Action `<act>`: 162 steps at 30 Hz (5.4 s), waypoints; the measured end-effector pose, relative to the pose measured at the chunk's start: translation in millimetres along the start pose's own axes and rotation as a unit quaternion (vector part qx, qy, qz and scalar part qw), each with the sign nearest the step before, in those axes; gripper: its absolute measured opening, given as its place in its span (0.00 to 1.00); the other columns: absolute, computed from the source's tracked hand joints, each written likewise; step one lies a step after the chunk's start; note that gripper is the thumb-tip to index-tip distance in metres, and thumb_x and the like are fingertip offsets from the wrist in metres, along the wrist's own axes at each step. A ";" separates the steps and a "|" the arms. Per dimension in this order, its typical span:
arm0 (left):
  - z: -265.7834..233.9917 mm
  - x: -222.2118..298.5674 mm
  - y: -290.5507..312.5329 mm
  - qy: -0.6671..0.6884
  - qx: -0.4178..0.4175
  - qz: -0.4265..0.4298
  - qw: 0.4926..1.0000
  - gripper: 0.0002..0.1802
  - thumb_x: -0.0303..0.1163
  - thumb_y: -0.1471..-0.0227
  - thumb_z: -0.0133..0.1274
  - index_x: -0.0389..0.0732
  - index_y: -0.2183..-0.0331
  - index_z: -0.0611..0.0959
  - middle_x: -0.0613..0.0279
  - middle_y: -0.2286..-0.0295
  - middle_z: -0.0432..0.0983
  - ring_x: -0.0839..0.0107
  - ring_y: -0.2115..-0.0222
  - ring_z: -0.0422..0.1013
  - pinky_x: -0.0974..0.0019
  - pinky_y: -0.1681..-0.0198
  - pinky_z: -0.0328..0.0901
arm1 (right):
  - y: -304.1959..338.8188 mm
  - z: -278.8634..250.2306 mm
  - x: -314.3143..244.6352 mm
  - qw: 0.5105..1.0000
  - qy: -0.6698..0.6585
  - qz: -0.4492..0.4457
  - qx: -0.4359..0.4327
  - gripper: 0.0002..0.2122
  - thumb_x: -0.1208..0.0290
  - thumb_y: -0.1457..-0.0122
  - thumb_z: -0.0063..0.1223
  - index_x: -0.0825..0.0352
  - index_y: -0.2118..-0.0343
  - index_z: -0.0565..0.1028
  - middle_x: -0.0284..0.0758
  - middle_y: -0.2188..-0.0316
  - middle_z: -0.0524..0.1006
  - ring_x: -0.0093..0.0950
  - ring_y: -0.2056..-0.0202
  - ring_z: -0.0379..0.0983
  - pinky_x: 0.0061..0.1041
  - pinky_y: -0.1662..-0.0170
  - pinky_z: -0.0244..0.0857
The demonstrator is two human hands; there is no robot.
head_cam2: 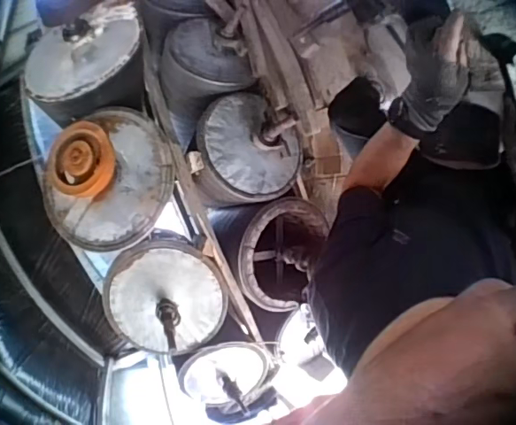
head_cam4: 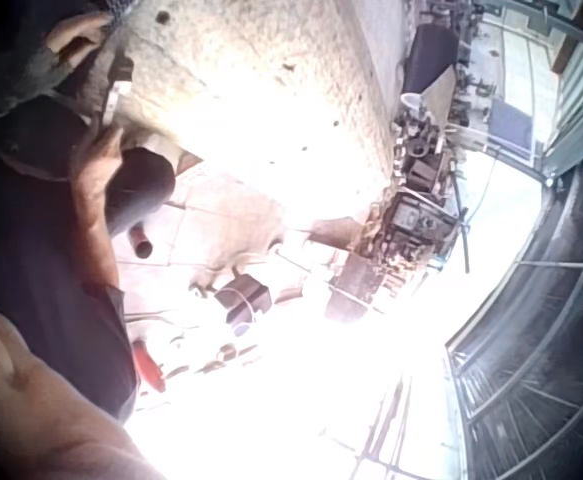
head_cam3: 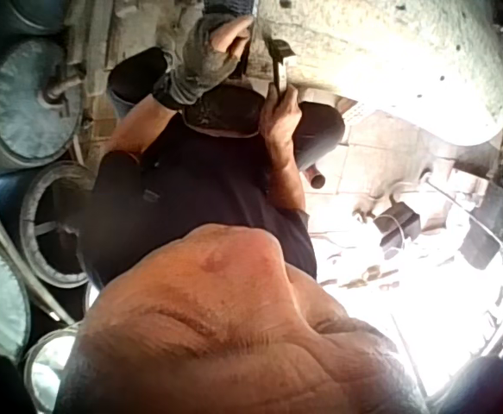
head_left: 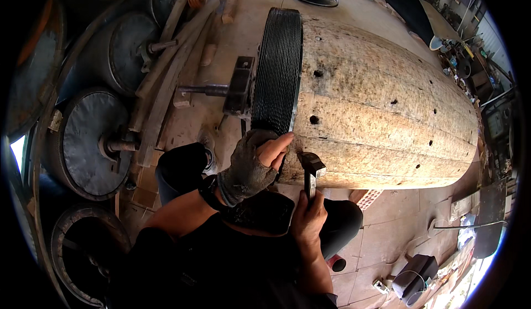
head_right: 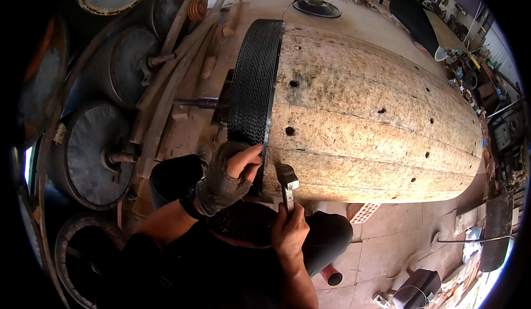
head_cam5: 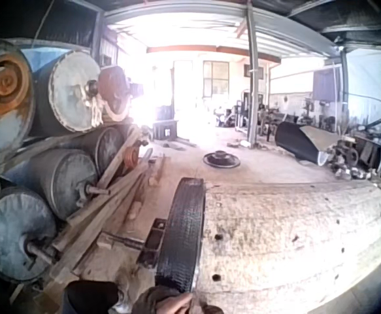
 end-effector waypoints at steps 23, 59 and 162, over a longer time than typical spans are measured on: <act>0.3 -5.6 -18.9 0.083 -0.081 -0.161 0.980 0.38 0.15 0.57 0.56 0.36 0.42 0.67 0.63 0.72 0.73 0.76 0.77 0.72 0.69 0.72 0.68 | -6.4 -1.2 -11.1 0.999 -0.012 -0.016 -0.031 0.11 0.73 0.37 0.54 0.71 0.56 0.70 0.50 0.72 0.77 0.51 0.72 0.77 0.42 0.70 0.70; 67.2 17.7 176.8 -0.092 -0.400 -0.101 0.906 0.14 0.36 0.49 0.54 0.36 0.65 0.84 0.52 0.68 0.79 0.57 0.69 0.75 0.54 0.64 0.70 | -1.3 -2.4 -9.3 0.993 -0.063 -0.076 0.069 0.15 0.63 0.32 0.41 0.73 0.66 0.70 0.31 0.84 0.70 0.22 0.85 0.63 0.24 0.82 0.54; 14.4 21.8 23.2 -0.044 -0.041 -0.029 0.998 0.31 0.18 0.52 0.54 0.33 0.44 0.70 0.63 0.76 0.72 0.70 0.78 0.70 0.65 0.72 0.66 | 38.5 4.3 38.6 0.999 -0.037 0.016 -0.029 0.07 0.72 0.36 0.53 0.69 0.63 0.70 0.48 0.80 0.74 0.51 0.79 0.73 0.42 0.76 0.65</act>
Point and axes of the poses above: each hand's wrist, its own y-axis away from the middle knuckle, its own z-axis out of the palm, x = y × z, the point moved 9 cm from there along -y, towards the middle knuckle
